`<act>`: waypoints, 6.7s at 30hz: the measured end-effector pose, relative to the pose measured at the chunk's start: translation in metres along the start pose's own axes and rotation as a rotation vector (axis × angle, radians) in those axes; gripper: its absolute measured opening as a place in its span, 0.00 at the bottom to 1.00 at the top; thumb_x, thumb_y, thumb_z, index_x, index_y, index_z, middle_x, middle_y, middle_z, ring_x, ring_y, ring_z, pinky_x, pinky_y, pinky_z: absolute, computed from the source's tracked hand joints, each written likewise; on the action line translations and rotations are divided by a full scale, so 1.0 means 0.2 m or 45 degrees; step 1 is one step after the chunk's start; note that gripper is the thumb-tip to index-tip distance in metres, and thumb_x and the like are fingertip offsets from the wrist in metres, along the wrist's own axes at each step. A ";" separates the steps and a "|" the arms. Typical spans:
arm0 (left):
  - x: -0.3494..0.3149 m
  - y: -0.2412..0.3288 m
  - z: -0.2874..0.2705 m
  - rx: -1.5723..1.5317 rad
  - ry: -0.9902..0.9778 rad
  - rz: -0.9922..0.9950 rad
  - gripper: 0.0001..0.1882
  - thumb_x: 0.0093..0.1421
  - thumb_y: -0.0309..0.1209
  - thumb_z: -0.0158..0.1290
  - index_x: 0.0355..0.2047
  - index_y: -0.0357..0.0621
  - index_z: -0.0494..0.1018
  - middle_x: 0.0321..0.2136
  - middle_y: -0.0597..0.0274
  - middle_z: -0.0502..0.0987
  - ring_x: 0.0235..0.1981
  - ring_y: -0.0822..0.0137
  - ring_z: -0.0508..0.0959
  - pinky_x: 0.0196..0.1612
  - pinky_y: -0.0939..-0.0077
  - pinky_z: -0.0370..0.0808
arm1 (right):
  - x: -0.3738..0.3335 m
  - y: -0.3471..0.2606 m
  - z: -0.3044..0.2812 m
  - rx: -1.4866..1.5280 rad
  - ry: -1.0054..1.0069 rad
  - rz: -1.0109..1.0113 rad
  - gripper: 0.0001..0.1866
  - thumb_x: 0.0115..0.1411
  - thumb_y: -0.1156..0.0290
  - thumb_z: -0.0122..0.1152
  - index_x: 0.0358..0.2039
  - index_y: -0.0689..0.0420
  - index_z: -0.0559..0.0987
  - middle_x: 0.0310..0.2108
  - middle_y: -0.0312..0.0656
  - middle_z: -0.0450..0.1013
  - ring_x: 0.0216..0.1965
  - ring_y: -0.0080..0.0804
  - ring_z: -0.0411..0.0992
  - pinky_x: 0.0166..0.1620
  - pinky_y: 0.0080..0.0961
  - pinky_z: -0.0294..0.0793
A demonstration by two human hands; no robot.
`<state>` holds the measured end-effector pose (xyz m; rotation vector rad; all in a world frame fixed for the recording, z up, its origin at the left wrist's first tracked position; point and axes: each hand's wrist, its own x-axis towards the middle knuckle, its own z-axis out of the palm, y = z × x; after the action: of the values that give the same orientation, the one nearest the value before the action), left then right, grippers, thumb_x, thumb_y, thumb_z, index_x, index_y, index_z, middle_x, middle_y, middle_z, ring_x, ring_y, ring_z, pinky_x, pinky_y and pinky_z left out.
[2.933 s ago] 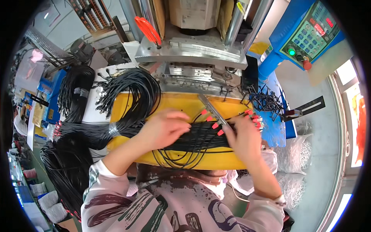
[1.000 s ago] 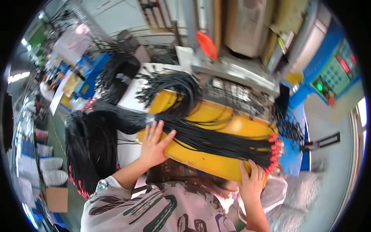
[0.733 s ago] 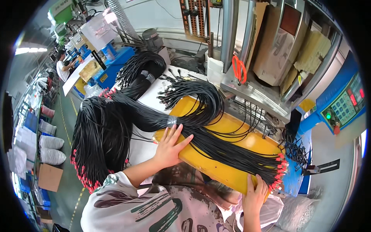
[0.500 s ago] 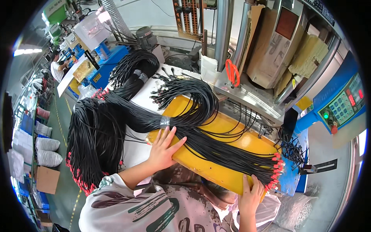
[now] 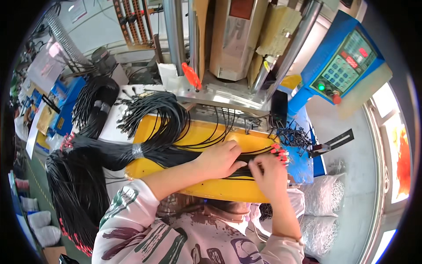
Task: The person inserts USB cable ends into a metal fixture, positions them inside a machine press, operates the machine using control buttons, and removes the processed cables.
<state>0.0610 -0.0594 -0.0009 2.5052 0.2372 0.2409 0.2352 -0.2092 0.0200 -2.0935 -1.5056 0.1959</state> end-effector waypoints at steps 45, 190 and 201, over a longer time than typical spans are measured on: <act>-0.12 -0.35 -0.15 -1.019 0.150 -0.308 0.08 0.66 0.30 0.58 0.38 0.35 0.80 0.26 0.63 0.79 0.30 0.75 0.76 0.35 0.80 0.73 | 0.08 -0.07 0.21 -0.048 0.061 -0.244 0.14 0.61 0.60 0.65 0.37 0.58 0.82 0.33 0.45 0.77 0.36 0.43 0.76 0.39 0.35 0.77; 0.17 -0.54 0.00 -1.930 0.418 -0.637 0.08 0.69 0.30 0.53 0.47 0.44 0.74 0.33 0.68 0.76 0.30 0.73 0.75 0.35 0.72 0.78 | 0.41 0.24 0.31 0.498 -0.210 0.064 0.18 0.65 0.67 0.63 0.50 0.64 0.77 0.33 0.45 0.77 0.33 0.32 0.74 0.39 0.29 0.73; 0.09 -0.39 -0.24 -2.075 0.464 -0.661 0.12 0.70 0.29 0.48 0.51 0.41 0.72 0.42 0.56 0.80 0.38 0.66 0.81 0.42 0.64 0.81 | 0.54 0.20 0.28 0.178 -0.317 -0.093 0.15 0.67 0.68 0.57 0.49 0.65 0.78 0.45 0.53 0.78 0.46 0.45 0.77 0.50 0.34 0.73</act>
<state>0.0587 0.0344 -0.0067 0.7410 0.5340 0.4271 0.2834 -0.1008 -0.0270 -1.9560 -1.6568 0.5356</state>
